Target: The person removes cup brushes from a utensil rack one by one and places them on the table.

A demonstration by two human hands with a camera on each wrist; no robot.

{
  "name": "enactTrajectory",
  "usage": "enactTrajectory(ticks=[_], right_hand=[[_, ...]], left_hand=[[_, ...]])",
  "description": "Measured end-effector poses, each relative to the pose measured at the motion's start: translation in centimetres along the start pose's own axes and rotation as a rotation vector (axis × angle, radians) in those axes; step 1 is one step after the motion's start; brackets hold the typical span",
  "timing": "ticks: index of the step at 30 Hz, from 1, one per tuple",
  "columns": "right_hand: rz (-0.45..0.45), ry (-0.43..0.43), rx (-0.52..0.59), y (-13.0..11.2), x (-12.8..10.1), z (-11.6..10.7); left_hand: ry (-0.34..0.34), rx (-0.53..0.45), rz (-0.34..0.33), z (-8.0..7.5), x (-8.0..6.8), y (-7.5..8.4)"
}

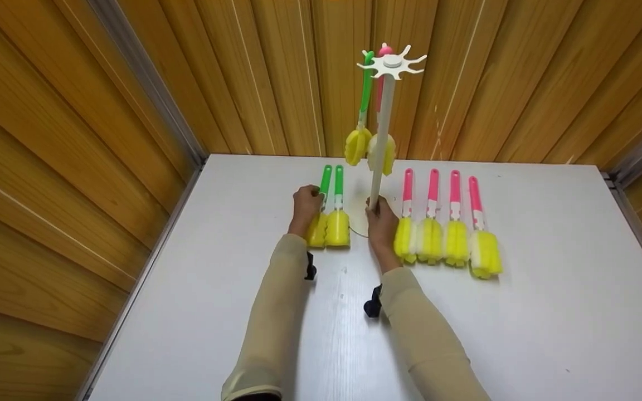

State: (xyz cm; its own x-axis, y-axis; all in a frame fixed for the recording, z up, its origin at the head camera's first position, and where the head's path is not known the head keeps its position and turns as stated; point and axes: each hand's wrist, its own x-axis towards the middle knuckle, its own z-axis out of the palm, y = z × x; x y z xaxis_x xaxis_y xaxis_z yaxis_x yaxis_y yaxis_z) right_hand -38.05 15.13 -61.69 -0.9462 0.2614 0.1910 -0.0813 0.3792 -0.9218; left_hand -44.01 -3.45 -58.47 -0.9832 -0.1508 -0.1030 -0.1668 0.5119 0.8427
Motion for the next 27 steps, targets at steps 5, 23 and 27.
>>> enactTrajectory(ticks=[5,23,27], right_hand=[[0.003,0.007,0.012,0.1,0.0,0.0],[0.027,-0.026,0.014,-0.3,-0.2,-0.1],[0.018,-0.020,0.038,-0.4,-0.3,-0.3]], left_hand=[[0.008,0.039,0.026,0.1,0.0,0.0],[0.127,-0.046,0.397,-2.5,-1.6,7.2],[0.176,-0.100,0.523,-3.2,-2.4,10.7]])
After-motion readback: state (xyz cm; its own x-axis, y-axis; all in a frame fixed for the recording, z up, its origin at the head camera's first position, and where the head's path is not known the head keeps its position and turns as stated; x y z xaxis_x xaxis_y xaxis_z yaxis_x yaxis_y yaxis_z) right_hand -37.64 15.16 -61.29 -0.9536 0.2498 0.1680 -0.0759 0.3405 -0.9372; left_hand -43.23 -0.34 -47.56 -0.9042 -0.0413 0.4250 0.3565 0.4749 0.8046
